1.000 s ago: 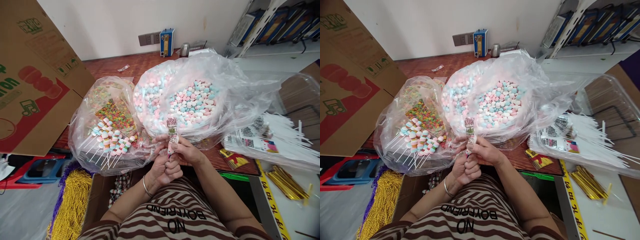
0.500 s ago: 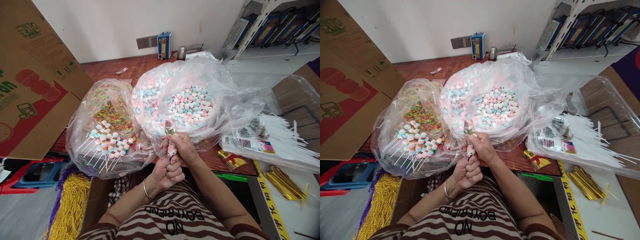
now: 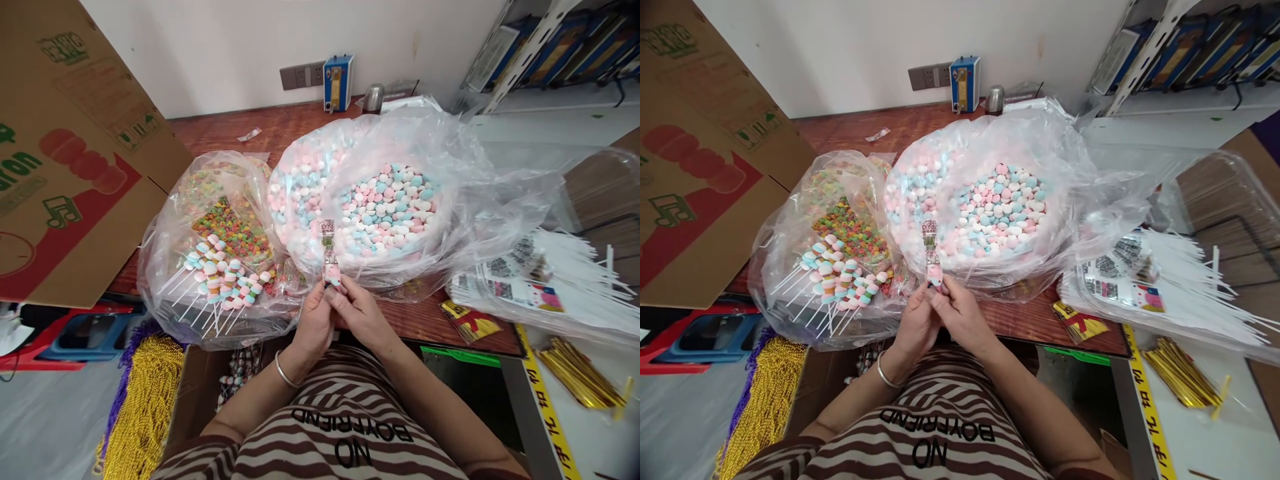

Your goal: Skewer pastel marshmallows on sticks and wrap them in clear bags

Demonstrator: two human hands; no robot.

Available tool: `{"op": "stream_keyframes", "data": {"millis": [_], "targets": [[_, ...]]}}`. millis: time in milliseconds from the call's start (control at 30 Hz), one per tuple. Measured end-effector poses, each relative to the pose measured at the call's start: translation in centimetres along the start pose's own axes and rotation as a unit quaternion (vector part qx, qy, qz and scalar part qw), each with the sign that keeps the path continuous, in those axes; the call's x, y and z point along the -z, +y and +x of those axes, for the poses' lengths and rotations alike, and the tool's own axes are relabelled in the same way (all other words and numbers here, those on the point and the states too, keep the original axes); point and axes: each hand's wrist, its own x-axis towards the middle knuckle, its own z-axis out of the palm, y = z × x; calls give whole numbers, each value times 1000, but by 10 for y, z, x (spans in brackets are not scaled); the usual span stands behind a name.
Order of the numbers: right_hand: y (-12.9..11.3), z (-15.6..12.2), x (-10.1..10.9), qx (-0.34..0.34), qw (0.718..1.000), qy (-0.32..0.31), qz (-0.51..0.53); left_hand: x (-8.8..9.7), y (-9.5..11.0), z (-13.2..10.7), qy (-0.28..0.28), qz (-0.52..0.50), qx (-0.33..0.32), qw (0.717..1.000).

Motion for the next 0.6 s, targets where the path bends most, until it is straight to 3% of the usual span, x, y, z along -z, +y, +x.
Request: {"op": "stream_keyframes", "data": {"millis": [100, 167, 267, 367, 500, 600], "targets": [[-1, -1, 8, 11, 998, 54, -37, 13, 8, 4, -43, 159, -33, 986], [-4, -1, 16, 22, 994, 77, -78, 20, 14, 7, -22, 191, -53, 980], [-8, -2, 22, 39, 988, 37, -146, 23, 19, 11, 9, 101, -53, 993], [-7, -7, 16, 34, 983, -10, -178, 18, 21, 13, -35, -3, 0, 999], [-1, -18, 4, 11, 984, -3, -177, 13, 22, 13, -18, -65, -6, 998], [2, -22, -1, 13, 986, 21, -167, 10, 20, 11, -28, -70, 28, 997]]}}
